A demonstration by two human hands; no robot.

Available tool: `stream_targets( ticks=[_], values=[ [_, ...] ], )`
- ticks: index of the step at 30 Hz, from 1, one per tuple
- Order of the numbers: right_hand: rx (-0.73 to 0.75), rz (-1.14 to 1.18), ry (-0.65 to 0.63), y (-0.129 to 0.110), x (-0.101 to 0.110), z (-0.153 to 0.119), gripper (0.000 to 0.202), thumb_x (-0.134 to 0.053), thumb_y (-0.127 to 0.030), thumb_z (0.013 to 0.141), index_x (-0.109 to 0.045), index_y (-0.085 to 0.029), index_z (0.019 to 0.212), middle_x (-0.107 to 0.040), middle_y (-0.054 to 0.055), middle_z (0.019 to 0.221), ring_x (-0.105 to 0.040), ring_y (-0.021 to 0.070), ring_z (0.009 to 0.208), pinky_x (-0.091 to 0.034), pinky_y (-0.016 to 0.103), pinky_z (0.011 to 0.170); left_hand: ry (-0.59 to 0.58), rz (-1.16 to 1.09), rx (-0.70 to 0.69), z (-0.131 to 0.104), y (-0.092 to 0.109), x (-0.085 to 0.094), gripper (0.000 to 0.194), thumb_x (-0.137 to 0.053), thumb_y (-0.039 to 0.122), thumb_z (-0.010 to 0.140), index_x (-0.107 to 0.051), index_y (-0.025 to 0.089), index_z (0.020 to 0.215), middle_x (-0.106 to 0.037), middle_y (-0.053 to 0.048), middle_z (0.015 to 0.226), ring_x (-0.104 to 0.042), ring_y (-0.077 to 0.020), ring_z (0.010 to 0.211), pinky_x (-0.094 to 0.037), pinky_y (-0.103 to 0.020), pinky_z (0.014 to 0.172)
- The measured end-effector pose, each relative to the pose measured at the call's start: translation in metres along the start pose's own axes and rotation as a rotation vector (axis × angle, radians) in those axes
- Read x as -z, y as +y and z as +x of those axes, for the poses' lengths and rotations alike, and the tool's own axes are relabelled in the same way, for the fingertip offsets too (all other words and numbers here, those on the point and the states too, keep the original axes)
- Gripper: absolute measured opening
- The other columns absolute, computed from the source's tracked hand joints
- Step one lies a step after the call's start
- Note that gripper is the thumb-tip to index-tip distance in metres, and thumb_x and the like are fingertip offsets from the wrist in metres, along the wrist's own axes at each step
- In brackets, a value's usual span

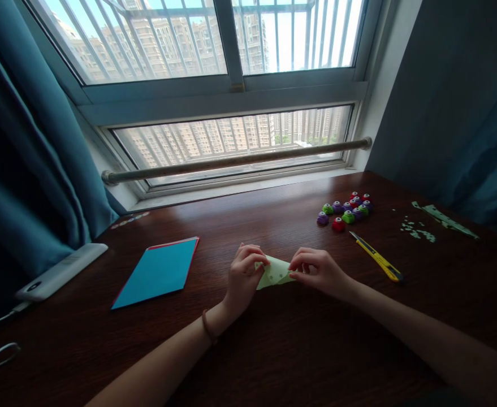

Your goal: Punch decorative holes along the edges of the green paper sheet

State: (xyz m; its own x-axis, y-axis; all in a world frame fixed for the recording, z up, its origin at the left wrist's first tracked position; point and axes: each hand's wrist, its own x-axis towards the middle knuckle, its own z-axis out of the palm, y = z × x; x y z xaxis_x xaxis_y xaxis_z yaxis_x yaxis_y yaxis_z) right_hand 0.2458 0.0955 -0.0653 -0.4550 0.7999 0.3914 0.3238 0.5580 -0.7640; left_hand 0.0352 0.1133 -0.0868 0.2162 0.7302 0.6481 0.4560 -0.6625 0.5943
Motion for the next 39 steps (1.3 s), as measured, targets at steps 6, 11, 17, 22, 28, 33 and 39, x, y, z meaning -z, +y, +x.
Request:
stream_targets(
  ticks=[6,11,17,22,28,33,39],
  values=[
    [-0.082,0.002,0.039,0.011,-0.002,0.001,0.01,-0.06,-0.024,0.077,-0.062,-0.015,0.073,-0.053,0.001,0.067,-0.045,0.0104,0.059,-0.036,0.022,0.053,-0.008,-0.003,0.031,0.0,-0.003,0.0,0.012,-0.055,0.014,0.076,-0.061,0.022,0.069,-0.058,0.0,0.08,-0.053,-0.0187,0.092,-0.021,-0.046,0.103],
    [-0.124,-0.009,0.043,0.009,-0.006,0.0,0.01,-0.057,-0.023,0.078,-0.059,-0.014,0.074,-0.052,0.0,0.066,-0.042,0.0095,0.056,-0.034,0.021,0.051,-0.022,0.02,0.029,0.0,-0.003,-0.001,0.011,-0.056,0.016,0.076,-0.061,0.021,0.068,-0.059,0.0,0.08,-0.054,-0.0195,0.093,-0.022,-0.047,0.102],
    [-0.172,-0.017,0.019,0.01,-0.007,0.0,0.014,-0.061,-0.029,0.075,-0.059,-0.015,0.073,-0.051,-0.001,0.063,-0.039,0.0089,0.053,-0.031,0.021,0.047,-0.04,0.006,0.042,0.0,-0.002,-0.001,0.011,-0.056,0.019,0.077,-0.061,0.021,0.068,-0.059,-0.001,0.081,-0.053,-0.0202,0.094,-0.021,-0.047,0.102],
    [-0.286,0.121,0.022,0.014,-0.008,0.0,0.018,-0.058,-0.032,0.075,-0.058,-0.014,0.074,-0.052,-0.001,0.062,-0.041,0.0094,0.053,-0.032,0.021,0.048,-0.043,-0.016,0.019,0.0,-0.004,0.0,0.012,-0.057,0.018,0.077,-0.061,0.021,0.067,-0.058,-0.001,0.08,-0.052,-0.0195,0.093,-0.022,-0.046,0.101],
    [-0.36,0.263,0.066,0.021,-0.01,0.001,0.022,-0.059,-0.035,0.073,-0.056,-0.014,0.072,-0.054,0.001,0.067,-0.047,0.0118,0.06,-0.037,0.023,0.054,0.0,0.118,-0.009,0.001,0.004,0.001,0.007,-0.061,0.019,0.075,-0.062,0.024,0.08,-0.054,-0.003,0.1,-0.044,-0.0227,0.106,-0.021,-0.047,0.102],
    [-0.393,0.414,0.151,0.013,-0.011,0.001,0.024,-0.062,-0.037,0.071,-0.057,-0.014,0.073,-0.054,0.0,0.067,-0.047,0.0114,0.061,-0.038,0.023,0.057,0.171,0.046,0.177,-0.003,0.027,0.002,0.027,-0.062,0.027,0.073,-0.052,0.019,0.096,-0.048,-0.008,0.102,-0.047,-0.0234,0.099,-0.039,-0.04,0.087],
    [-0.452,0.532,0.112,-0.003,-0.015,-0.004,0.024,-0.065,-0.036,0.068,-0.058,-0.013,0.073,-0.053,0.0,0.063,-0.043,0.0079,0.051,-0.033,0.02,0.046,-0.439,-0.727,0.72,-0.01,0.053,-0.011,0.029,-0.055,0.042,0.078,-0.05,0.014,0.074,-0.054,-0.001,0.061,-0.053,-0.0134,0.055,-0.044,-0.025,0.054]
  ],
)
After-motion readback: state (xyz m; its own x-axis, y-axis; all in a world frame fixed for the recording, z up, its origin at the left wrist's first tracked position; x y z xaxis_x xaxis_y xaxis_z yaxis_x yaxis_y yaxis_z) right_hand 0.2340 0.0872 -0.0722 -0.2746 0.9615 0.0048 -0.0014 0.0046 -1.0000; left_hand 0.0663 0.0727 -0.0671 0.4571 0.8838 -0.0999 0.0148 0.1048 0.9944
